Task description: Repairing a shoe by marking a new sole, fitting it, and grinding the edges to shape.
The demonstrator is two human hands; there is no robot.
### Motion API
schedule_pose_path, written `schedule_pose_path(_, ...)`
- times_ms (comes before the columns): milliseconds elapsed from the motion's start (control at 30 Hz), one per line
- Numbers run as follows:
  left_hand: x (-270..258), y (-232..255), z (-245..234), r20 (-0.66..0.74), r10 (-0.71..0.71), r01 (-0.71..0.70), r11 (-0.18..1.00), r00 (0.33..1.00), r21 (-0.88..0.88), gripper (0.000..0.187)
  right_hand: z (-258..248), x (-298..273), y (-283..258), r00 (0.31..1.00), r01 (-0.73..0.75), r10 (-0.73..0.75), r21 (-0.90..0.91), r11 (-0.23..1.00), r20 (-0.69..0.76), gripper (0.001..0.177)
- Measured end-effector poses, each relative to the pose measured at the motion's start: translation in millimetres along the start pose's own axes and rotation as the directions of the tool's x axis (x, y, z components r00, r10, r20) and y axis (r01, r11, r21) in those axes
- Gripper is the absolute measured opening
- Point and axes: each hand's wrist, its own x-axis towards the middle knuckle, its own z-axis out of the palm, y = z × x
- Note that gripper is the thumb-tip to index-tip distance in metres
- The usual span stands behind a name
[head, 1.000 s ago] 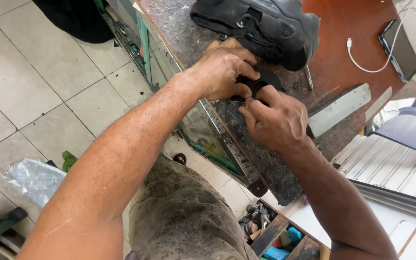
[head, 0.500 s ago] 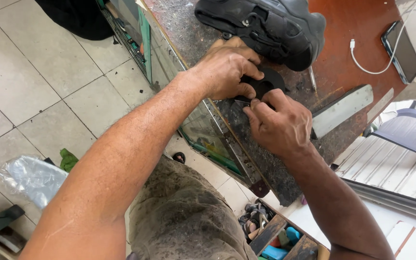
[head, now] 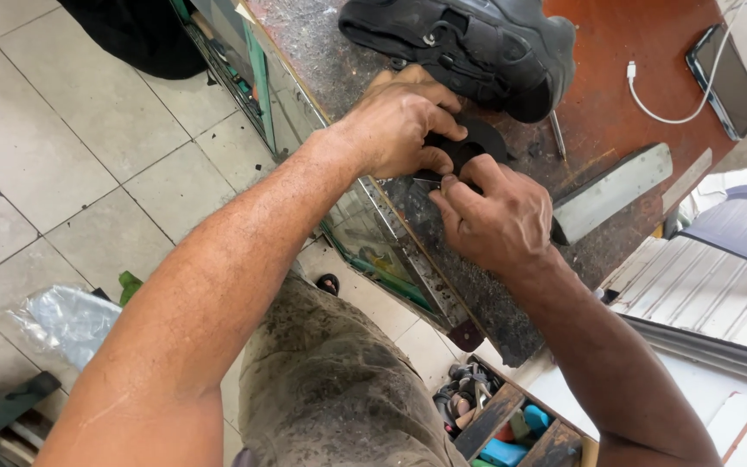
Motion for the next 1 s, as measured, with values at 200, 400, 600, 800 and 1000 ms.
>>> schedule_pose_path(200,-4.7,13.3,-12.0,0.073,-0.047,0.051,0.998,0.996,-0.045,0.043,1.3,1.5,-0.5,0.999,0.017,-0.017,0.002,1.000,0.046,0.020)
schedule_pose_path(400,-3.2,11.0,-10.6,0.054,-0.038,0.040,0.999,0.998,-0.037,0.043,-3.3,2.9,-6.9,0.999,0.046,-0.046,-0.078,0.996,0.009,0.018)
schedule_pose_path(600,-6.3,17.9,-15.7,0.095,-0.088,0.091,0.995,0.992,-0.033,0.045,-4.5,0.5,-10.9,0.995,0.094,-0.096,-0.117,0.989,-0.017,0.020)
schedule_pose_path(800,-4.9,15.8,-16.3,0.092,-0.088,0.091,0.995,0.992,-0.026,0.045,-5.0,2.7,-9.9,0.994,0.104,-0.105,-0.101,0.989,-0.012,0.022)
schedule_pose_path(1000,-0.6,6.2,-5.5,0.022,-0.036,0.036,0.999,0.999,-0.001,0.045,-3.4,4.9,-4.9,0.993,0.119,-0.117,-0.070,0.990,0.025,0.019)
